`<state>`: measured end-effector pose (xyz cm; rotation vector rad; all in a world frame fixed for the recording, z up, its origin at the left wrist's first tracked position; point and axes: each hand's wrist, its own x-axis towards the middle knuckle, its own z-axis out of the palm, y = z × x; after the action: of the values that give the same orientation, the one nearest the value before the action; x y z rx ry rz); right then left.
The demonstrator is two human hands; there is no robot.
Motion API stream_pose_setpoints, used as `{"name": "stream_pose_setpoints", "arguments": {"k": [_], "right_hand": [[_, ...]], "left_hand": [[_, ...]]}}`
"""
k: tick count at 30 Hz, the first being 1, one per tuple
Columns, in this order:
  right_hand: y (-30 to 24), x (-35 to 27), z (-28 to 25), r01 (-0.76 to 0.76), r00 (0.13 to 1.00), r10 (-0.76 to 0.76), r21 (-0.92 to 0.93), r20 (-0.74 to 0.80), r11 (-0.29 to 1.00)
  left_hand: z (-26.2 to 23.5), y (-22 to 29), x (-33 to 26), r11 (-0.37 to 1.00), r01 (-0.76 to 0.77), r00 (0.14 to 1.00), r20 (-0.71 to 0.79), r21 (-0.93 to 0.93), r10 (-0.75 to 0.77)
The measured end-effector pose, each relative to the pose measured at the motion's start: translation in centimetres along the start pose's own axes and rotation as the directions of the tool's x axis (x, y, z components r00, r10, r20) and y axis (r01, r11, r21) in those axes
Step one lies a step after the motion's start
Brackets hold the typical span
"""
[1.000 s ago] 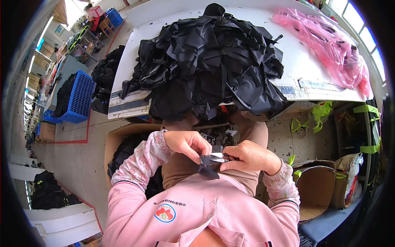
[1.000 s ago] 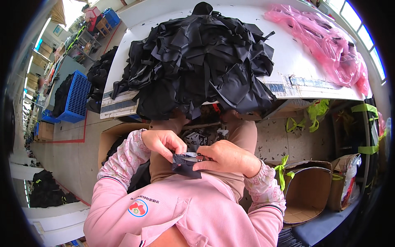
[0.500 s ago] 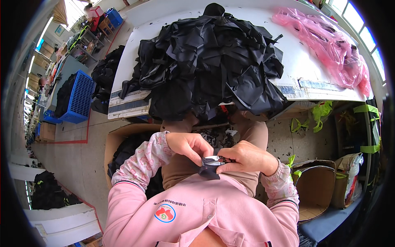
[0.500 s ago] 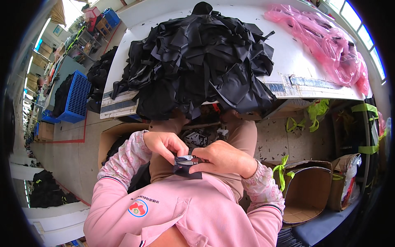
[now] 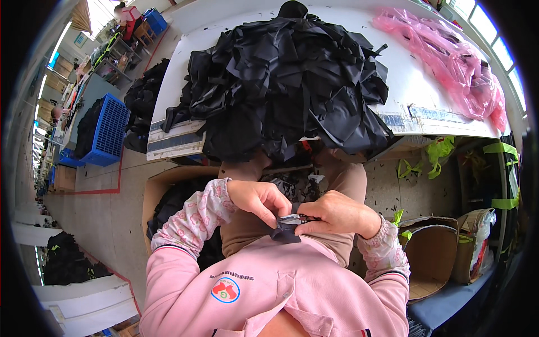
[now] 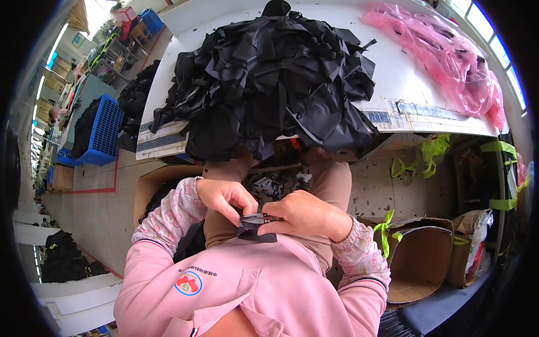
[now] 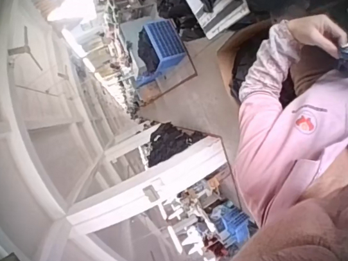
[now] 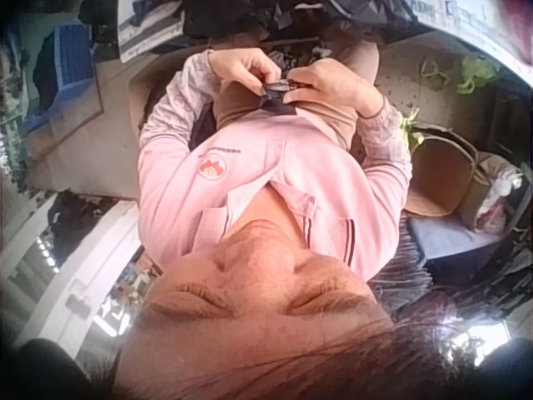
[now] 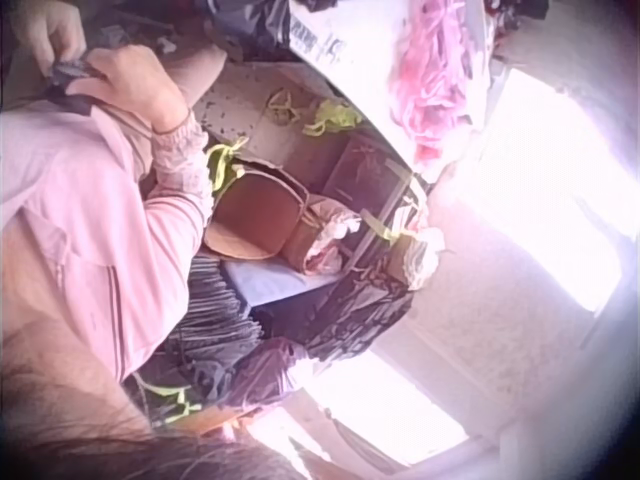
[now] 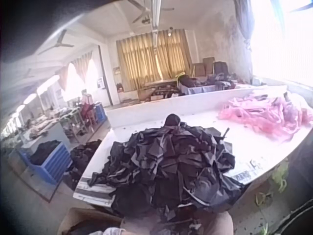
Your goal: Trimming excess material from black fabric pieces using small scissors.
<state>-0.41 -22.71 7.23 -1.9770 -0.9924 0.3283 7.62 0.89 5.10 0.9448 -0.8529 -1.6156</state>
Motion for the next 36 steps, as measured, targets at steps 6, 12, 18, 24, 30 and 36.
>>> {"name": "stream_pose_setpoints", "arguments": {"k": [6, 12, 18, 24, 30, 36], "right_hand": [[-0.4, 0.5, -0.1, 0.009, 1.000, -0.010, 0.024, 0.004, 1.000], [0.4, -0.2, -0.8, -0.096, 0.995, 0.096, -0.035, 0.015, 0.995], [-0.4, -1.0, 0.6, -0.307, 0.886, 0.281, -0.014, -0.370, 0.952], [-0.4, 0.2, 2.5, -0.279, 0.828, 0.100, -0.252, -0.551, 0.926], [-0.6, 0.8, 2.3, -0.272, 0.820, 0.105, -0.222, -0.562, 0.936], [-0.4, 0.6, 2.3, -0.282, 0.824, 0.232, -0.019, -0.517, 0.959]], "left_hand": [[-0.2, -0.4, 0.3, 0.999, 0.026, 0.999, 0.025, 0.027, -0.026], [0.5, 0.5, 0.1, 1.000, 0.020, 0.997, -0.074, -0.012, -0.021], [1.3, -1.1, -0.1, 0.968, -0.200, 0.800, -0.545, 0.152, 0.251], [2.4, -1.2, 0.7, 0.883, -0.263, 0.512, -0.720, 0.388, 0.469], [2.5, -1.7, 1.1, 0.838, -0.311, 0.491, -0.679, 0.448, 0.545], [2.5, -2.0, 1.1, 0.826, -0.286, 0.483, -0.672, 0.486, 0.562]]}}
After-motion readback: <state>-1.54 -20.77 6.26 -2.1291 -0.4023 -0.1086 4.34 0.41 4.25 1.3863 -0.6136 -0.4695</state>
